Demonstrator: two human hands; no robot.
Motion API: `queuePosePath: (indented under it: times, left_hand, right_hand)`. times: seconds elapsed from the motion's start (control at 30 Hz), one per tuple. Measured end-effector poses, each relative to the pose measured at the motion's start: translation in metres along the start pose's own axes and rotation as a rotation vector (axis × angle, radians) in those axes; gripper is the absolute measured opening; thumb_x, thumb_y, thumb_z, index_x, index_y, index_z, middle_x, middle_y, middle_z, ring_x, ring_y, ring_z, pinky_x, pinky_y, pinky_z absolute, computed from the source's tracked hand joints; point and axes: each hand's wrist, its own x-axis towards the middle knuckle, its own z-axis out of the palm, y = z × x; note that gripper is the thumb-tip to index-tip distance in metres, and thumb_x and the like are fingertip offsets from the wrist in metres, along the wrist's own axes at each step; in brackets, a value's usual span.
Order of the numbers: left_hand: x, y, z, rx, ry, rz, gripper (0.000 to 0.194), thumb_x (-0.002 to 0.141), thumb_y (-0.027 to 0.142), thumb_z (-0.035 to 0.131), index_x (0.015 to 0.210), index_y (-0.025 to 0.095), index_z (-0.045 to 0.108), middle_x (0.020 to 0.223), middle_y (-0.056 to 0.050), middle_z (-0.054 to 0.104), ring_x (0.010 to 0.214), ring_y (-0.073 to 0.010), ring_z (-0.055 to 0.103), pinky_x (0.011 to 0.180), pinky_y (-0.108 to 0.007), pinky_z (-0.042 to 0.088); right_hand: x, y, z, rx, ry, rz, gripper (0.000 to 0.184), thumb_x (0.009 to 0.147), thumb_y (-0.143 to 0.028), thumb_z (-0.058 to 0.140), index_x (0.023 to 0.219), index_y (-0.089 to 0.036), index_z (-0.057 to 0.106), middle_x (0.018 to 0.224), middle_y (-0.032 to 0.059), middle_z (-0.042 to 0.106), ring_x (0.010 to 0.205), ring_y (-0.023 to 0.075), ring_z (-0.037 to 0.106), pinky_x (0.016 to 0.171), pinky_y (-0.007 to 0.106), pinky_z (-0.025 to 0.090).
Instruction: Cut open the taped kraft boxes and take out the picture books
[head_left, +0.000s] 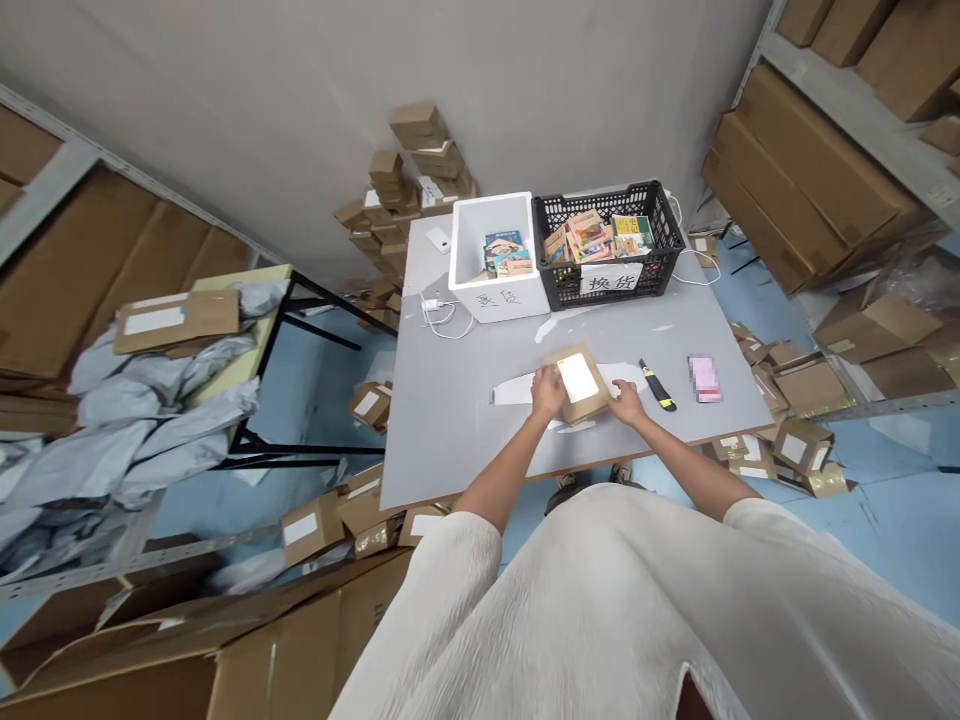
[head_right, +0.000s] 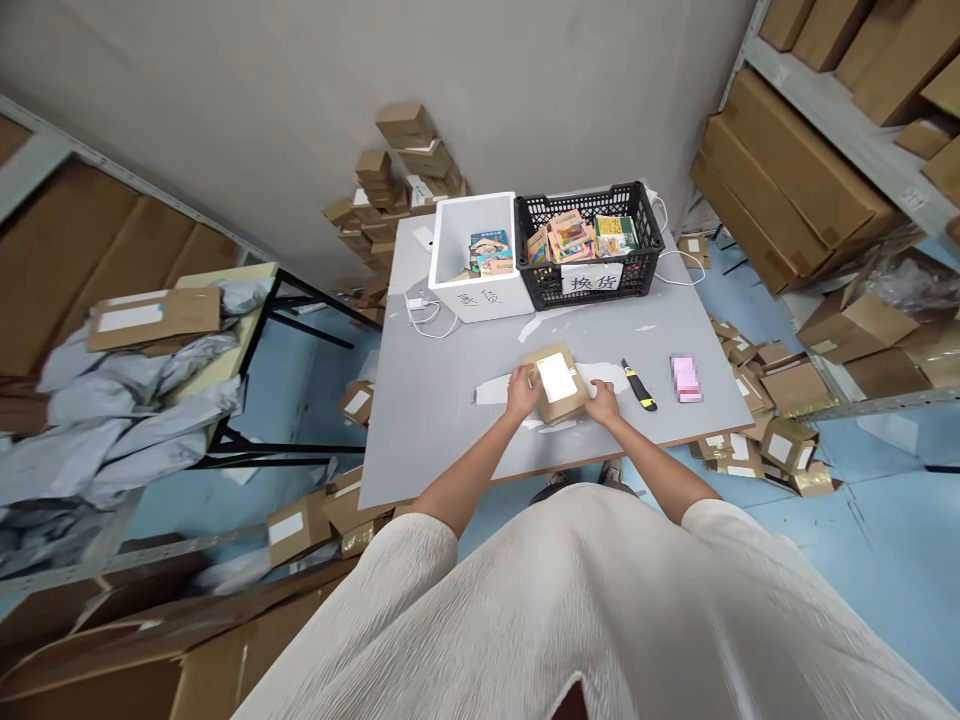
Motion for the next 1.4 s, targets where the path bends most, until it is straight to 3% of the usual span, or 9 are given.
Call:
queuePosePath:
  times: [0.13,0.3,0.4,0.53,0.73,0.87,1.0,1.13,1.4]
  left_hand:
    - [0.031,0.015,-0.004,0.047,-0.058,0.119,0.063,0.088,0.01,0.057,0.149,0.026,0.06,0.158,-0.013,0.057,0.152,-0.0329,0.05,0.127,-0.052,0.042]
    - [0.059,0.021,-0.003,0.118,-0.156,0.173,0.064,0.089,0.011,0.059,0.151,0.028,0.059,0.156,-0.012,0.062,0.151,-0.0334,0.052,0.127,-0.054,0.04]
    - [0.065,0.019,-0.002,0.192,-0.209,0.156,0.055,0.093,0.017,0.06,0.147,0.027,0.06,0.151,-0.015,0.065,0.148,-0.0358,0.054,0.125,-0.056,0.039]
    - [0.061,0.01,-0.003,0.273,-0.207,0.091,0.047,0.096,0.027,0.061,0.143,0.023,0.062,0.145,-0.021,0.065,0.143,-0.0411,0.057,0.122,-0.057,0.04]
    - [0.042,-0.019,-0.011,0.172,-0.246,-0.088,0.064,0.101,0.041,0.058,0.16,0.02,0.049,0.142,-0.022,0.07,0.134,-0.0395,0.067,0.111,-0.05,0.051]
    - [0.034,-0.033,-0.014,0.093,-0.242,-0.242,0.078,0.105,0.049,0.054,0.17,0.012,0.034,0.14,-0.024,0.074,0.138,-0.0384,0.067,0.112,-0.048,0.05]
    - [0.034,-0.035,-0.01,-0.099,-0.202,-0.305,0.073,0.106,0.048,0.054,0.169,0.016,0.038,0.156,-0.02,0.066,0.144,-0.0319,0.064,0.115,-0.041,0.049]
    - [0.031,-0.029,-0.002,-0.2,-0.219,-0.319,0.074,0.104,0.049,0.058,0.169,0.019,0.039,0.156,-0.018,0.066,0.146,-0.0316,0.063,0.117,-0.041,0.048]
    - [0.036,-0.02,-0.009,-0.263,-0.045,-0.288,0.071,0.107,0.06,0.05,0.165,0.02,0.042,0.14,-0.015,0.07,0.132,-0.0283,0.068,0.111,-0.037,0.051]
  right_hand:
    - [-0.008,0.008,-0.005,0.011,0.039,0.132,0.054,0.081,-0.03,0.073,0.134,-0.023,0.063,0.122,0.0121,0.073,0.112,0.0305,0.074,0.107,0.041,0.057]
    - [-0.015,0.008,-0.003,0.147,-0.092,0.261,0.068,0.088,-0.035,0.07,0.151,-0.021,0.049,0.089,0.0001,0.078,0.084,0.0232,0.076,0.094,0.038,0.06]
    - [-0.017,0.004,-0.003,0.2,-0.076,0.272,0.078,0.088,-0.036,0.071,0.159,-0.02,0.044,0.093,0.0006,0.079,0.083,0.0221,0.076,0.093,0.038,0.061]
    - [-0.015,-0.002,-0.007,0.193,-0.01,0.246,0.087,0.084,-0.036,0.075,0.164,-0.023,0.042,0.113,0.0071,0.081,0.102,0.0284,0.077,0.102,0.045,0.061]
    - [0.006,-0.008,-0.009,0.302,0.001,0.044,0.094,0.081,-0.026,0.073,0.168,-0.029,0.039,0.163,0.0124,0.059,0.139,0.0295,0.064,0.119,0.047,0.052]
    - [0.027,-0.014,-0.01,0.292,-0.024,0.086,0.085,0.085,-0.029,0.07,0.166,-0.025,0.045,0.165,0.0156,0.056,0.141,0.0293,0.064,0.122,0.046,0.049]
    - [0.04,-0.018,-0.008,0.248,-0.04,0.14,0.083,0.089,-0.034,0.068,0.167,-0.023,0.043,0.158,0.0154,0.062,0.138,0.0283,0.065,0.123,0.045,0.048]
    - [0.041,-0.023,-0.008,0.263,-0.032,0.148,0.082,0.091,-0.039,0.068,0.167,-0.024,0.042,0.156,0.0138,0.064,0.136,0.027,0.066,0.122,0.043,0.049]
    - [0.036,-0.045,-0.027,0.363,0.128,0.04,0.07,0.093,-0.046,0.068,0.157,-0.025,0.053,0.147,0.0118,0.07,0.129,0.0273,0.069,0.114,0.041,0.053]
